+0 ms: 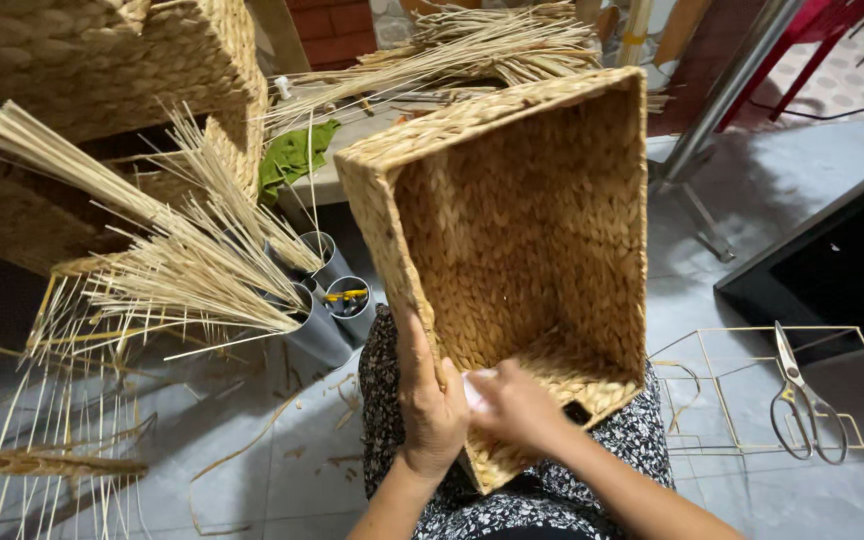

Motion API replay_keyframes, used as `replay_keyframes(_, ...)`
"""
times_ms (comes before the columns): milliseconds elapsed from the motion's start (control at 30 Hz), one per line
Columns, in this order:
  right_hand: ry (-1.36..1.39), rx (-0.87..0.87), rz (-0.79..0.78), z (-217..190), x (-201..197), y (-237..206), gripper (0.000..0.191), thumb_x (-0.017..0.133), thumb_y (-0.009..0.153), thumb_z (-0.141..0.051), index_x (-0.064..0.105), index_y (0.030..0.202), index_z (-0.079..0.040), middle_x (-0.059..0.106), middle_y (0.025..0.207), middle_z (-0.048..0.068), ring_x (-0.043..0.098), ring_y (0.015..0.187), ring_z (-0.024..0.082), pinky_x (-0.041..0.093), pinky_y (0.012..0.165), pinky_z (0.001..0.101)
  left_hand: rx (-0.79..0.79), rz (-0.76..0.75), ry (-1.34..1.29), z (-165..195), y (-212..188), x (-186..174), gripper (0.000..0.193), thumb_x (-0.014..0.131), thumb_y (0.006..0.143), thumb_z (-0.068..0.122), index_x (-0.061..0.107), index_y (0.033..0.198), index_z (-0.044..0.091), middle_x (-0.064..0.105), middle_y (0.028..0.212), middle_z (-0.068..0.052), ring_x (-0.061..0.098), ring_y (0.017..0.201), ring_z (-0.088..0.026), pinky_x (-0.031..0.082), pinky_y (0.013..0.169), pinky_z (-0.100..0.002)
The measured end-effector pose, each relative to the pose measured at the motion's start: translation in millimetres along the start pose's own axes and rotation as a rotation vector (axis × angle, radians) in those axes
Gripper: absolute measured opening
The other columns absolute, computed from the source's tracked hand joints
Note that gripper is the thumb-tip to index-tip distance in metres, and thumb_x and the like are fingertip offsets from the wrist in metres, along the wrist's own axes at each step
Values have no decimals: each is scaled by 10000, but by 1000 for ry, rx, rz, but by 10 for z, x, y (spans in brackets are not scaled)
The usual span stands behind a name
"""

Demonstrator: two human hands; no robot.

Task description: The person sits on the floor holding a woven water-hyacinth storage basket on their lap and brushes its outer and inner surfaces with a pink bristle brush. They use scissors to trim stray fibers from the weave and tuck loose ends back into the basket rim, working over the sides, bottom, and interior.

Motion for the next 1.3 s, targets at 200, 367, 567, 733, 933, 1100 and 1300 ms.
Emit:
replay_keyframes(200, -116, 120, 26, 214, -290, 5, 557, 665, 899, -525, 653, 1338, -184, 697, 1019, 188, 697, 817, 286, 619, 676, 423, 86, 16, -8, 113, 20, -61, 743, 489, 929, -107, 173, 1601, -71, 222, 1678, -300, 277, 1567, -425, 249, 1284, -431)
replay_keyframes(367, -138, 295, 78, 875, -661, -43, 482, 680, 805, -438, 713, 1235, -223, 763, 905, 184, 729, 837, 350, 588, 704, 515, 79, 15, 14, 80, -6, -55, 741, 502, 925, -103, 195, 1598, -60, 251, 1673, -283, 307, 1563, -417, 273, 1279, -419)
replay_keyframes(567, -22, 130, 82, 199, -120, -22, 553, 739, 820, -405, 656, 1336, -224, 665, 1021, 210, 667, 898, 344, 584, 755, 464, 96, 13, 24, -26, -65, 12, 729, 502, 945, -96, 188, 1602, -66, 247, 1668, -300, 293, 1564, -436, 268, 1287, -443)
replay_keyframes(733, 14, -65, 108, -169, -18, -68, 610, 752, 809, -448, 637, 1338, -167, 651, 966, 221, 653, 846, 351, 580, 688, 478, 18, 26, 42, -102, -114, -4, 703, 518, 970, -58, 208, 1601, -64, 302, 1657, -290, 336, 1553, -417, 290, 1279, -428)
replay_keyframes(933, -202, 442, -28, 808, -360, -40, 364, 572, 1049, -538, 754, 1190, -256, 759, 991, 136, 732, 883, 316, 573, 769, 469, -20, 13, 79, -189, -207, -18, 741, 570, 955, -9, 192, 1586, -94, 298, 1637, -322, 320, 1539, -426, 260, 1261, -437)
replay_keyframes(1100, -82, 387, -17, 735, -446, -115, 484, 713, 837, -507, 709, 1240, -239, 732, 1041, 134, 719, 920, 305, 590, 769, 456, -24, 2, 83, -251, -222, -15, 749, 570, 946, -16, 190, 1585, -107, 322, 1626, -314, 333, 1534, -420, 252, 1264, -431)
replay_keyframes(1300, 114, -112, 162, -288, -148, -378, 666, 816, 760, -409, 667, 1356, -153, 627, 1012, 211, 644, 898, 355, 563, 721, 463, 34, 5, 161, -167, -194, -46, 764, 576, 931, -27, 188, 1585, -95, 345, 1611, -305, 355, 1511, -434, 245, 1269, -453)
Point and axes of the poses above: each hand's wrist, its own y-axis towards the middle knuckle, its own x-axis out of the palm, z = x × y, the point moved 5 cm from there along y, towards the middle knuckle
